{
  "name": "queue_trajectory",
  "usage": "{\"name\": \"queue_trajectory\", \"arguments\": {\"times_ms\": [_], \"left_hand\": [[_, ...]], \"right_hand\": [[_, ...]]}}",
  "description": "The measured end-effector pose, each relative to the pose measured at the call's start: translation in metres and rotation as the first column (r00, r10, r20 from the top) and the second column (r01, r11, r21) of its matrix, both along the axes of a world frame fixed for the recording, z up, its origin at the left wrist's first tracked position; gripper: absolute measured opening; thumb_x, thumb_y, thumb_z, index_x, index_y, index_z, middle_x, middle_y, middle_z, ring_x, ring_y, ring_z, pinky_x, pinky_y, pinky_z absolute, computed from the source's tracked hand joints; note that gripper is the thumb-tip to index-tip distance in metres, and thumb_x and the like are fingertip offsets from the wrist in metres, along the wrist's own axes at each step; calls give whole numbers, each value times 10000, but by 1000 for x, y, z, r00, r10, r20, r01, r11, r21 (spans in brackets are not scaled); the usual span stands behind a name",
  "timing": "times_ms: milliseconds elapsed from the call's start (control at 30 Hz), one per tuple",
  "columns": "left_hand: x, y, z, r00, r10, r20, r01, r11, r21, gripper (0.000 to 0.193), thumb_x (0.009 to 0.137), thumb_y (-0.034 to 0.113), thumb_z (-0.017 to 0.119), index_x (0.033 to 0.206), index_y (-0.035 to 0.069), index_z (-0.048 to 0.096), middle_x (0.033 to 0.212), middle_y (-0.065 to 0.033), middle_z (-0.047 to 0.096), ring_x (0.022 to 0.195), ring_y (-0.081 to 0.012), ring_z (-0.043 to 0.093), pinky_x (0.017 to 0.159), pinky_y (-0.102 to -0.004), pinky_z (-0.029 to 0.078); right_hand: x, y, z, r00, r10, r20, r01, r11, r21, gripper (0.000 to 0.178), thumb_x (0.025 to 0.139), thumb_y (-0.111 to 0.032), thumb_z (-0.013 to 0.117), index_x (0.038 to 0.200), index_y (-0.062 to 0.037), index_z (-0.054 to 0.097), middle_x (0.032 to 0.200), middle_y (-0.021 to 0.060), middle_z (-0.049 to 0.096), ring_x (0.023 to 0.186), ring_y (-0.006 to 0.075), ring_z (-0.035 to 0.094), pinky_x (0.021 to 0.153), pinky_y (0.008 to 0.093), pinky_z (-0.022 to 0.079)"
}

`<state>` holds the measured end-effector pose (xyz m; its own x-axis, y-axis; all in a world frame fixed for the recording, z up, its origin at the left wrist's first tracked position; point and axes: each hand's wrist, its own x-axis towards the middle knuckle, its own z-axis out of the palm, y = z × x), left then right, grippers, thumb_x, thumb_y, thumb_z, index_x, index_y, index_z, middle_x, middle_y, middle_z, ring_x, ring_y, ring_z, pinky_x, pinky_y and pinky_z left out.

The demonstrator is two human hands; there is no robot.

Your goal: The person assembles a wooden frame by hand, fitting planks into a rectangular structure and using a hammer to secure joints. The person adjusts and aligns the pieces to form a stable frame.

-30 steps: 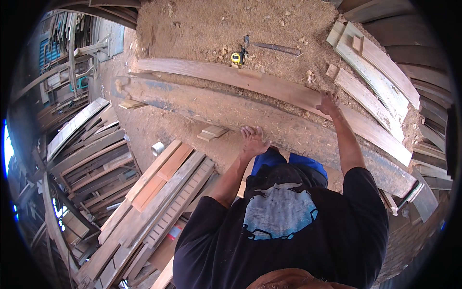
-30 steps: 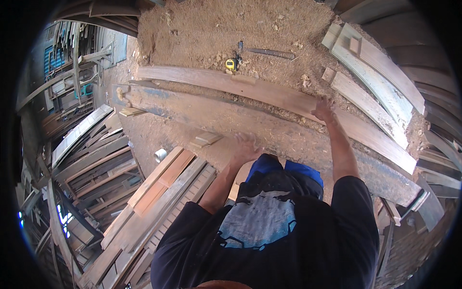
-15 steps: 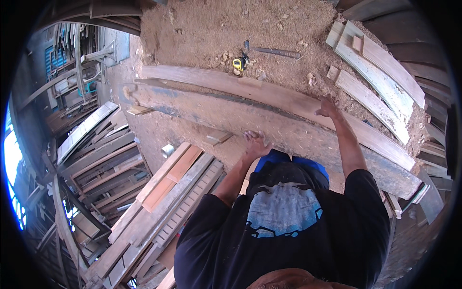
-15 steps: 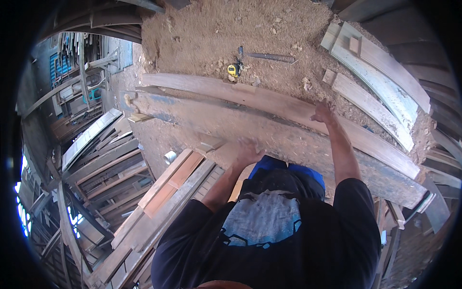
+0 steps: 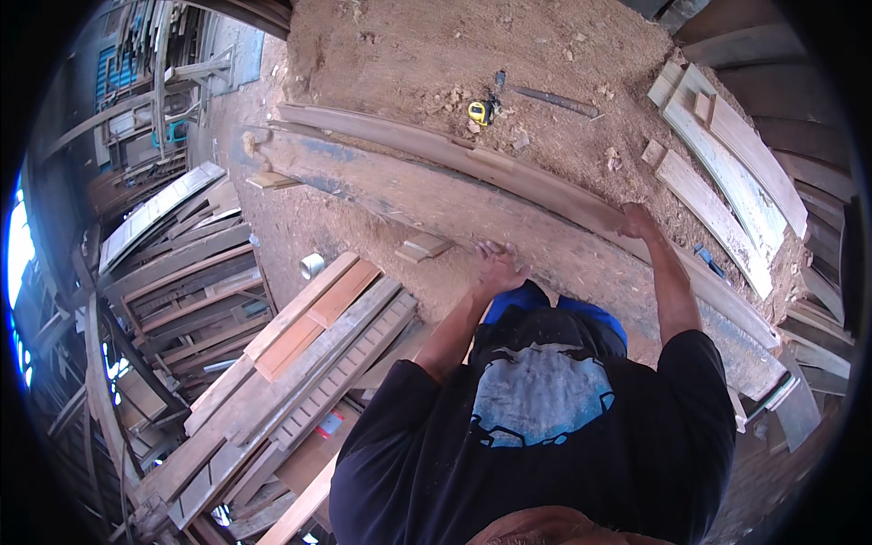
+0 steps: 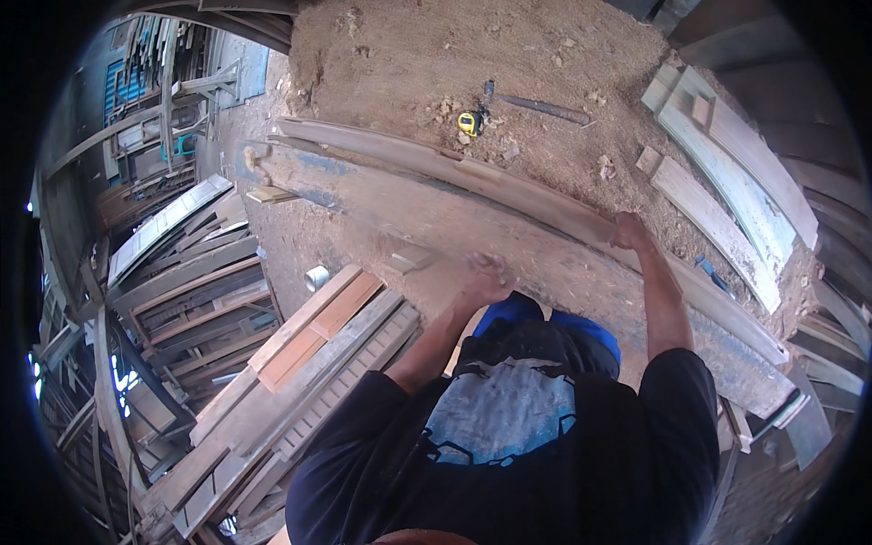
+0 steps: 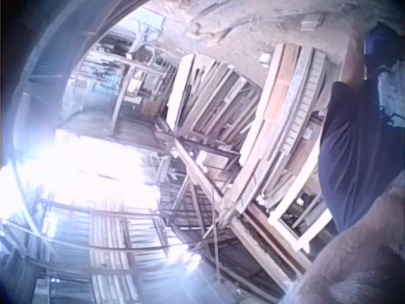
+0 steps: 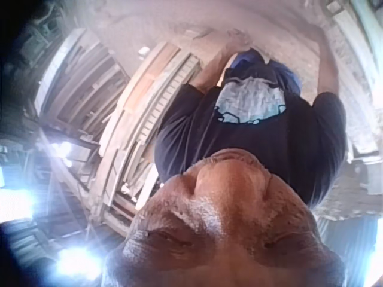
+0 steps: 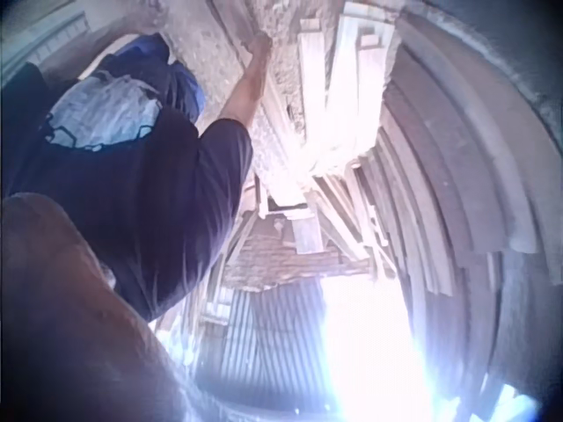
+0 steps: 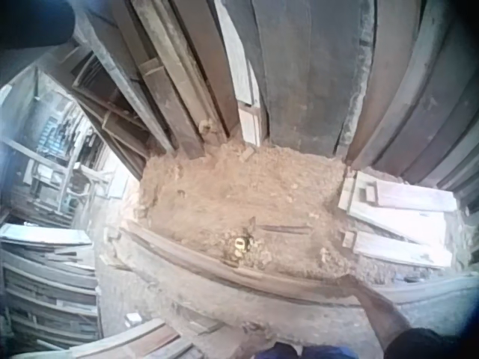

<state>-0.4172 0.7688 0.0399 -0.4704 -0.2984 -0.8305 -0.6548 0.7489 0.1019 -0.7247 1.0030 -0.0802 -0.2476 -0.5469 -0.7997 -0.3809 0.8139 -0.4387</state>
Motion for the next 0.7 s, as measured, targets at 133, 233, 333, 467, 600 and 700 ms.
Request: {"name": "queue_trajectory", "arguments": {"times_ms": [133, 233, 333, 467, 600, 700], "left_hand": [[11, 1, -10, 999, -12, -48, 11, 1000, -20, 946, 854, 638, 511, 1491, -37, 328, 1451, -522, 164, 1382, -682, 98, 1154, -678, 11], [7, 3, -8, 998, -46, -51, 44, 998, -44, 957, 853, 649, 514, 1498, -30, 319, 1440, -529, 176, 1376, -688, 104, 1145, -692, 11], [7, 2, -5, 996, -53, -75, 49, 997, -56, 957, 853, 663, 521, 1497, -18, 328, 1424, -537, 195, 1369, -693, 113, 1138, -703, 19], [4, 5, -1, 993, -51, -105, 42, 995, -87, 910, 855, 664, 519, 1483, 18, 395, 1456, -489, 224, 1388, -646, 166, 1159, -664, 67], [-10, -35, 31, 985, 9, -174, 16, 990, 142, 706, 872, 564, 563, 1389, 83, 537, 1451, -323, 431, 1330, -542, 402, 1113, -592, 306], [-33, -85, 77, 760, 441, -478, -444, 889, 116, 519, 891, 459, 605, 1267, 102, 624, 1146, -255, 646, 1096, -415, 623, 937, -478, 492]], "right_hand": [[-2, -3, 30, 995, 91, -50, -88, 994, 56, 650, 682, -267, 823, 1240, -18, 602, 1238, 261, 598, 1197, 405, 559, 1027, 453, 454], [-4, 5, 54, 982, 51, -183, -54, 998, -12, 633, 712, -287, 786, 1247, -5, 596, 1268, 260, 583, 1232, 397, 539, 1053, 446, 428], [-4, 7, 91, 967, -12, -254, -18, 993, -117, 622, 748, -290, 737, 1282, -13, 581, 1340, 244, 546, 1286, 376, 500, 1097, 441, 387], [-12, -34, 209, 953, 48, -299, -59, 998, -27, 611, 747, -268, 708, 1288, -13, 583, 1345, 227, 554, 1283, 369, 505, 1106, 439, 383], [5, -39, 263, 887, 31, -461, -133, 973, -189, 489, 699, -249, 704, 1122, -8, 654, 1144, 232, 640, 1127, 390, 591, 986, 460, 464], [25, -42, 298, 868, 14, -496, -150, 960, -235, 418, 684, -246, 735, 1017, -4, 667, 1048, 232, 650, 1044, 409, 612, 930, 472, 482]]}}
